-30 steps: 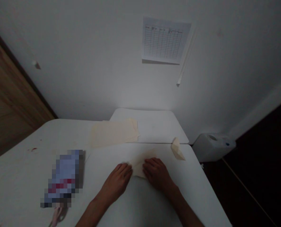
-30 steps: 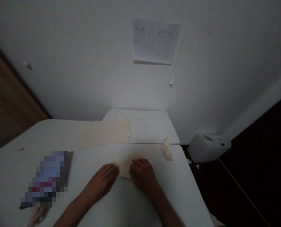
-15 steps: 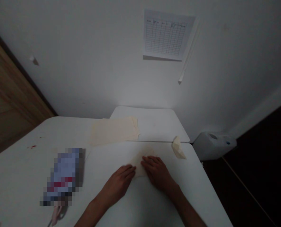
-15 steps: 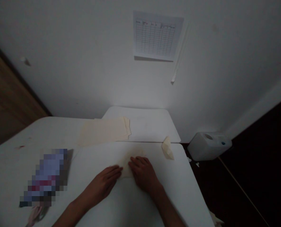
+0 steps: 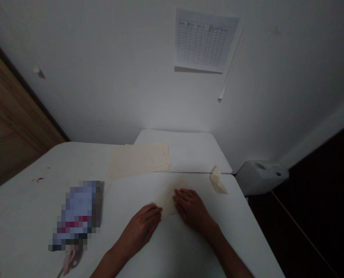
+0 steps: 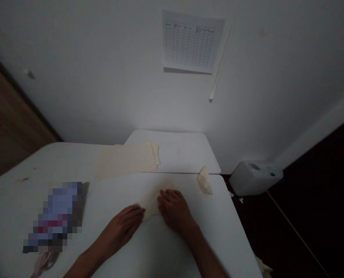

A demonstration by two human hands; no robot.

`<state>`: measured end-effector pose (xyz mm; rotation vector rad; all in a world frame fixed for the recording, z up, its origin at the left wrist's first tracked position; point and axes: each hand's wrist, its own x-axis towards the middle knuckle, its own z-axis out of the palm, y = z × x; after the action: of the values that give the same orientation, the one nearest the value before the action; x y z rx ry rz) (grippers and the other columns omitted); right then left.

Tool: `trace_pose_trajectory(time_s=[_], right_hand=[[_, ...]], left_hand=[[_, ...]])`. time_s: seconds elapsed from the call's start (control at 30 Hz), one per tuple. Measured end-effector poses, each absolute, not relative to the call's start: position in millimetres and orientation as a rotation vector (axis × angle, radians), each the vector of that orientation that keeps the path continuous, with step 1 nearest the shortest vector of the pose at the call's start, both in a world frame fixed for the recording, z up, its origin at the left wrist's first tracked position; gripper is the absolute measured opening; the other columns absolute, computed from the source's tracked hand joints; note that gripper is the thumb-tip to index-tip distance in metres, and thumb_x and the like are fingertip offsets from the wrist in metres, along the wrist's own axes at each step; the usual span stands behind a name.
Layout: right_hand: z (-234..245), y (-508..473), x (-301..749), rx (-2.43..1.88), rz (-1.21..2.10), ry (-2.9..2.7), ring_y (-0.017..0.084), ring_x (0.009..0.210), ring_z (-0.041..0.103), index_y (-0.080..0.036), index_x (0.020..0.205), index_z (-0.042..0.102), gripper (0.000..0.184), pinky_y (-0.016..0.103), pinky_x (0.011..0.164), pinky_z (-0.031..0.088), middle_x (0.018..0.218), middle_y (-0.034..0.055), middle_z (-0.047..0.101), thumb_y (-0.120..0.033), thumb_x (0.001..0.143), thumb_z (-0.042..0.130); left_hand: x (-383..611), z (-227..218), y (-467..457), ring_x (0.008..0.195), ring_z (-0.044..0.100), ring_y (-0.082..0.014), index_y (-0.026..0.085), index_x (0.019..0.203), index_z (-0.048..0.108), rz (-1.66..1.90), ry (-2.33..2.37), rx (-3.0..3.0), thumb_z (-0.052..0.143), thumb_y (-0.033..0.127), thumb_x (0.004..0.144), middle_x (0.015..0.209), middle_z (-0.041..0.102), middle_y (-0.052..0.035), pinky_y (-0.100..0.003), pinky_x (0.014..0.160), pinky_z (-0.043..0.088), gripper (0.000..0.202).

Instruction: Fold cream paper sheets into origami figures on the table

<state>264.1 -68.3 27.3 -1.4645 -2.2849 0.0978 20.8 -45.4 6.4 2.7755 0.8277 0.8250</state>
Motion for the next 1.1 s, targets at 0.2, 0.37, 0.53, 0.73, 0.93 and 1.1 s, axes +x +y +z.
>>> trace_pose_trajectory(time_s=[0.2, 0.37, 0.53, 0.73, 0.93, 1.1], right_hand=[[22, -66, 256, -1.405, 0.128, -2.235, 0.02, 0.117, 0.053, -0.022, 0.11, 0.067, 0.023, 0.035, 0.104, 0.039, 0.123, 0.005, 0.063, -0.019, 0.095, 0.05], [16, -68, 252, -1.321, 0.228, -2.269, 0.018, 0.108, 0.056, -0.025, 0.1, 0.071, 0.023, 0.03, 0.097, 0.045, 0.114, 0.0025, 0.067, -0.014, 0.093, 0.052], [21, -74, 252, -1.327, 0.244, -2.255, 0.017, 0.11, 0.054, -0.025, 0.1, 0.07, 0.024, 0.031, 0.099, 0.042, 0.116, 0.0016, 0.066, -0.011, 0.09, 0.053], [26, -79, 248, -1.308, 0.253, -2.217, 0.02, 0.113, 0.052, -0.022, 0.102, 0.069, 0.021, 0.034, 0.103, 0.04, 0.118, 0.004, 0.064, -0.015, 0.086, 0.057], [18, -75, 243, -1.325, 0.194, -2.17, 0.019, 0.107, 0.054, -0.022, 0.093, 0.069, 0.011, 0.035, 0.099, 0.042, 0.11, 0.0041, 0.066, -0.024, 0.09, 0.059], [16, -75, 242, -1.333, 0.152, -2.172, 0.019, 0.107, 0.054, -0.022, 0.091, 0.068, 0.009, 0.034, 0.098, 0.041, 0.11, 0.0034, 0.066, -0.024, 0.09, 0.06]], left_hand=[[24, 11, -47, 0.105, 0.062, -0.021, 0.021, 0.104, 0.068, 0.786, 0.84, 2.726, 0.049, 0.019, 0.095, 0.109, 0.07, -0.0059, -0.039, 0.096, 0.051, 0.021], [32, 17, -46, 0.095, 0.061, -0.0196, 0.021, 0.097, 0.066, 0.81, 0.888, 2.553, 0.05, 0.022, 0.095, 0.098, 0.068, -0.0055, -0.036, 0.086, 0.052, 0.016], [40, 18, -41, 0.089, 0.059, -0.0199, 0.021, 0.084, 0.064, 0.84, 0.992, 2.428, 0.053, 0.023, 0.092, 0.09, 0.064, -0.0044, -0.035, 0.081, 0.051, 0.014], [44, 16, -37, 0.088, 0.057, -0.0204, 0.021, 0.078, 0.063, 0.827, 1.071, 2.362, 0.056, 0.02, 0.089, 0.088, 0.061, -0.0041, -0.035, 0.081, 0.049, 0.013], [46, 12, -37, 0.087, 0.057, -0.0198, 0.02, 0.076, 0.062, 0.829, 1.106, 2.312, 0.058, 0.017, 0.086, 0.086, 0.06, -0.0034, -0.034, 0.081, 0.047, 0.011], [47, 12, -37, 0.087, 0.058, -0.02, 0.02, 0.076, 0.062, 0.852, 1.128, 2.287, 0.058, 0.017, 0.085, 0.085, 0.06, -0.0034, -0.035, 0.082, 0.047, 0.011]])
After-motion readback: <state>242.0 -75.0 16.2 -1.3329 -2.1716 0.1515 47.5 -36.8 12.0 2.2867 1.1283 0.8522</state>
